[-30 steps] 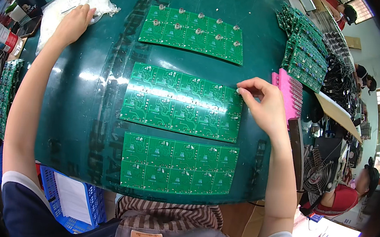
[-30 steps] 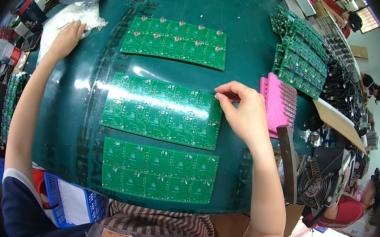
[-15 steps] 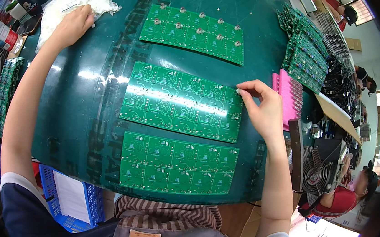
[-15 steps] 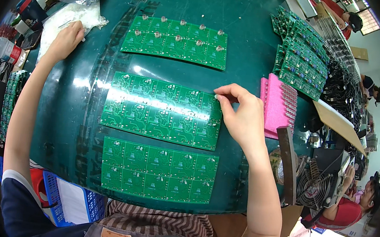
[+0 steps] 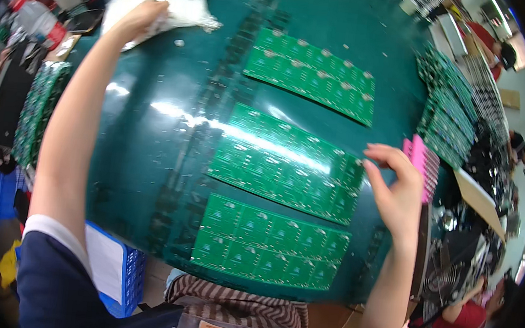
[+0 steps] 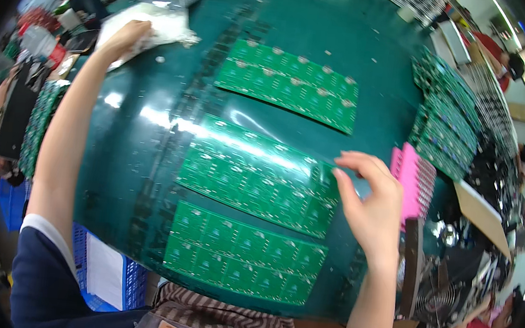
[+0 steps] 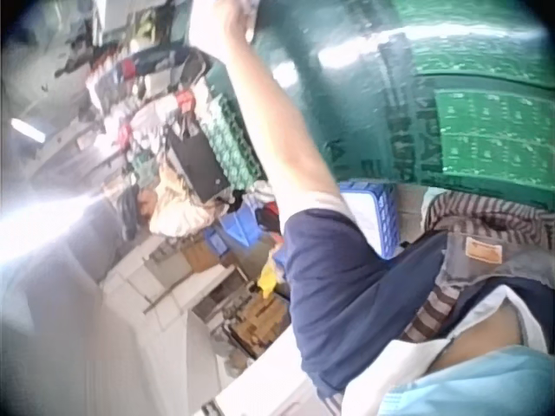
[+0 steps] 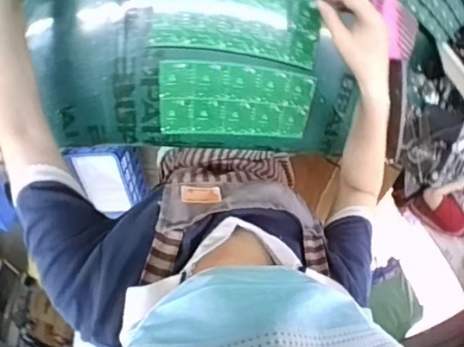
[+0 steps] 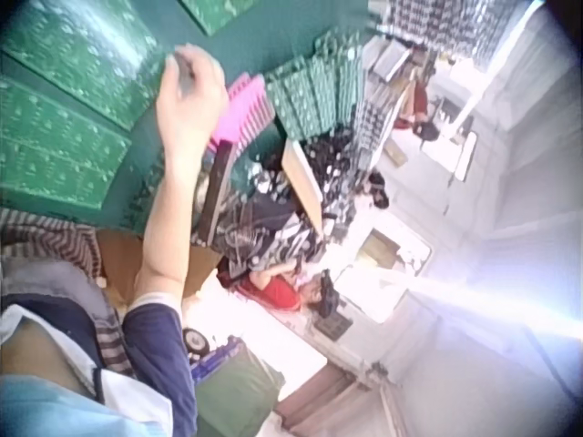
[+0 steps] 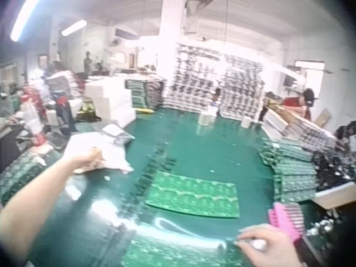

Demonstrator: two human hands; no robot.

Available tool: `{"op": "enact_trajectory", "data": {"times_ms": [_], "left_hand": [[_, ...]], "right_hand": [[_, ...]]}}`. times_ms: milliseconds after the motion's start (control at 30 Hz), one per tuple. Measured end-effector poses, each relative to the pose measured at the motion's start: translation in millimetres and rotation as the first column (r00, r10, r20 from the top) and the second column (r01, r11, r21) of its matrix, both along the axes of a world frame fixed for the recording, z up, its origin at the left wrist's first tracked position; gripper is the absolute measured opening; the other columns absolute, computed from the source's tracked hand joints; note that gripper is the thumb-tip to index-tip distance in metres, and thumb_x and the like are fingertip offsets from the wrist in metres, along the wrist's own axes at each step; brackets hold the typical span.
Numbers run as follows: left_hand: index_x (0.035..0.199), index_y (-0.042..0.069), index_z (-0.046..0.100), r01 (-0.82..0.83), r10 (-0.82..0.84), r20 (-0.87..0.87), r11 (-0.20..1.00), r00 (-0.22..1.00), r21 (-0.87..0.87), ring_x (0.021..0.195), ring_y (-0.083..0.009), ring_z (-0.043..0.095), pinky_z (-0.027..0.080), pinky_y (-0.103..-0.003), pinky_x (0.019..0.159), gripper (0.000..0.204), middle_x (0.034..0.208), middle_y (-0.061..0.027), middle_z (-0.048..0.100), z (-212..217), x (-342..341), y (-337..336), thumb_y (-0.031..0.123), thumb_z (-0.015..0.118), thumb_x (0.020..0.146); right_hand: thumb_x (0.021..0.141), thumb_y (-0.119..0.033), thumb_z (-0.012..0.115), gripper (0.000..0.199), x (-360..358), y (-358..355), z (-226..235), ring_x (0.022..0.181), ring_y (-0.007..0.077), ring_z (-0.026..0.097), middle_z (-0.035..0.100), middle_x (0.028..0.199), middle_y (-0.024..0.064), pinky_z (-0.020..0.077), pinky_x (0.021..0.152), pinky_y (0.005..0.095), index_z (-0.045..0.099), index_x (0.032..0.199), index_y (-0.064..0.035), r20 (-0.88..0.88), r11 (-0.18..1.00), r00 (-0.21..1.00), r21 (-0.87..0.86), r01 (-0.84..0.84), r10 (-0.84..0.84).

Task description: The person assembles circuit boards by hand by fitting plastic spacers onto electronic components and inserting them into the boards, then stacks and arranges circuit boards on the table.

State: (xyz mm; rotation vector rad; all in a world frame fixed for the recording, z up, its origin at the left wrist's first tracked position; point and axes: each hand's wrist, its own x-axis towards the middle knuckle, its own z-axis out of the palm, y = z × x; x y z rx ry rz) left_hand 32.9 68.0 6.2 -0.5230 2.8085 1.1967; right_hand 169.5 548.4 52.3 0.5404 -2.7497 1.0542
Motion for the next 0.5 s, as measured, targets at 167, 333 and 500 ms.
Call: {"op": "enact_trajectory", "data": {"times_ms": [167, 333, 500], "left_hand": [[0.079, 0.003, 0.056, -0.104, 0.101, 0.054, 0.993, 0.993, 0.056, 0.049, -0.0102, 0.039, 0.031, -0.026, 0.041, 0.031, 0.064, -0.0021, 0.047, 13, -1, -8, 0.032, 0.047, 0.084], [0.074, 0.005, 0.05, -0.211, 0.215, 0.009, 0.95, 0.977, 0.228, 0.048, -0.0063, 0.032, 0.024, -0.021, 0.039, 0.027, 0.062, 0.0016, 0.043, 16, 1, 0, 0.029, 0.046, 0.087], [0.083, 0.005, 0.044, -0.193, 0.447, -0.011, 0.408, 0.895, 0.892, 0.047, -0.0048, 0.026, 0.018, -0.018, 0.036, 0.021, 0.061, 0.004, 0.034, 22, -2, -10, 0.022, 0.039, 0.095]], "right_hand": [[0.077, 0.004, 0.06, 0.008, 32, -39, 45, 0.086, 0.0201, 0.061, 0.064, 0.09, 0.0143, 0.0463, 0.075, 0.0279, 0.061, 0.085, 0.0044, 0.135, 0.922, 0.976, -0.371, -0.111, 0.172], [0.09, -0.008, 0.046, 0.017, 70, -52, 72, 0.078, 0.0212, 0.055, 0.059, 0.09, 0.0118, 0.0453, 0.074, 0.0283, 0.054, 0.097, 0.0042, -0.037, 0.529, 0.797, -0.73, -0.434, 0.603], [0.089, -0.008, 0.047, 0.014, 94, -12, 80, 0.08, 0.0215, 0.053, 0.057, 0.089, 0.0109, 0.0434, 0.075, 0.029, 0.053, 0.095, 0.0027, -0.014, 0.621, 0.854, -0.681, -0.389, 0.519]]}}
